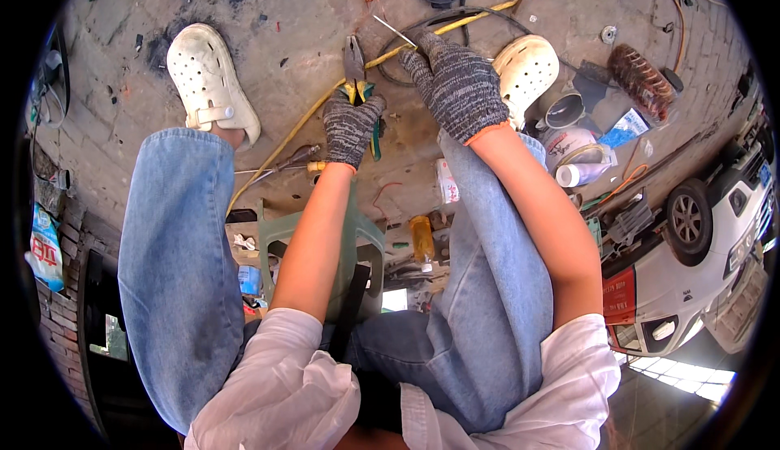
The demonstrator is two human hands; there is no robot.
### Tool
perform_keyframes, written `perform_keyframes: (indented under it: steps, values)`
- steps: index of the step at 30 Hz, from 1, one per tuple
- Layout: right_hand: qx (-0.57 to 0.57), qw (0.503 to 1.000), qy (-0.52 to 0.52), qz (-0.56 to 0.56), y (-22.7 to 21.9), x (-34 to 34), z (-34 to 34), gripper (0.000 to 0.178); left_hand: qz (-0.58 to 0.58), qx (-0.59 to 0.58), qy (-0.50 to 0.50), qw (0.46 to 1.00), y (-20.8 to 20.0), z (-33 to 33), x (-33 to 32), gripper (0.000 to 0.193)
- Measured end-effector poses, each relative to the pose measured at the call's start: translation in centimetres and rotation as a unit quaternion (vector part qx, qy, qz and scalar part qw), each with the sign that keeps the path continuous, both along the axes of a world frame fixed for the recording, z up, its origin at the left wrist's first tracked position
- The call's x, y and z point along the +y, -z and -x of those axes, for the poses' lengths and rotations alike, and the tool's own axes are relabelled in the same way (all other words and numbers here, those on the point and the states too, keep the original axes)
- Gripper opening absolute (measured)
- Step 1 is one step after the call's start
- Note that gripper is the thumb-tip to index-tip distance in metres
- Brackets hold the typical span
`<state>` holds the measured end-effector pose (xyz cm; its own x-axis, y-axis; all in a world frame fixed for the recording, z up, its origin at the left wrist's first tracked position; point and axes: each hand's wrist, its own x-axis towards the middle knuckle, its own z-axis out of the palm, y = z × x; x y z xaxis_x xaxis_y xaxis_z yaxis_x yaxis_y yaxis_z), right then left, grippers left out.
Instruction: The person sits on a low stool and uses pliers to strip the insulation from a copper wire. They then use a screwdriver to twist the exposed strands and manipulate a small orange component. Finally, they use the pliers to adjust a black circular electronic part with multiple yellow connectors.
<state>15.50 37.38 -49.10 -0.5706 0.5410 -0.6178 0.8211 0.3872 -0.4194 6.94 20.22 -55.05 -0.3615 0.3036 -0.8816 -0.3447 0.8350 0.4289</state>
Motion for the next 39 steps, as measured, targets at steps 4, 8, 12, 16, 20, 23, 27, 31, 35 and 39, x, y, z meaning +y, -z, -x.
perform_keyframes:
  steps: [4, 8, 12, 16, 20, 23, 27, 31, 35, 39]
  values:
    - [0.071, 0.994, 0.022, -0.082, 0.6, 0.8, -1.0, 0.035, 0.003, 0.075, 0.035, 0.997, -2.0, -0.3, 0.1, 0.02]
    - [0.104, 0.982, 0.05, -0.148, -2.8, 2.2, 0.8, 0.041, -0.062, 0.113, 0.039, 0.991, -4.1, 0.4, 0.6, 0.024]
    - [0.179, 0.903, 0.337, 0.196, -4.7, 3.1, 0.7, 0.032, -0.172, 0.043, 0.028, 0.984, -7.7, -0.2, 3.8, 0.028]
    - [0.176, 0.868, 0.392, 0.248, -7.5, 4.6, 0.9, 0.02, -0.223, -0.011, 0.049, 0.973, -10.7, -0.9, 6.4, 0.031]
    - [0.19, 0.85, 0.41, 0.269, -8.7, 5.5, 1.0, 0.018, -0.258, -0.069, 0.079, 0.961, -12.1, 0.1, 7.2, 0.033]
    - [0.154, 0.786, 0.444, 0.402, -9.5, 6.3, 0.9, 0.02, -0.287, -0.056, 0.16, 0.943, -12.1, 0.9, 6.5, 0.039]
    - [0.169, 0.848, 0.352, 0.358, -8.9, 6.5, -0.1, 0.024, -0.266, -0.126, 0.107, 0.95, -12.5, 1.2, 6.7, 0.037]
    - [0.202, 0.884, 0.322, 0.271, -9.0, 5.8, 0.1, 0.029, -0.249, -0.106, 0.081, 0.959, -12.5, 1.1, 7.3, 0.032]
    - [0.166, 0.865, 0.324, 0.346, -8.3, 6.0, -0.4, 0.028, -0.242, -0.051, 0.127, 0.961, -12.2, 1.4, 6.8, 0.031]
    - [0.218, 0.825, 0.391, 0.344, -2.9, 3.9, -0.5, 0.027, -0.208, -0.134, -0.068, 0.966, -10.1, -0.1, 4.7, 0.018]
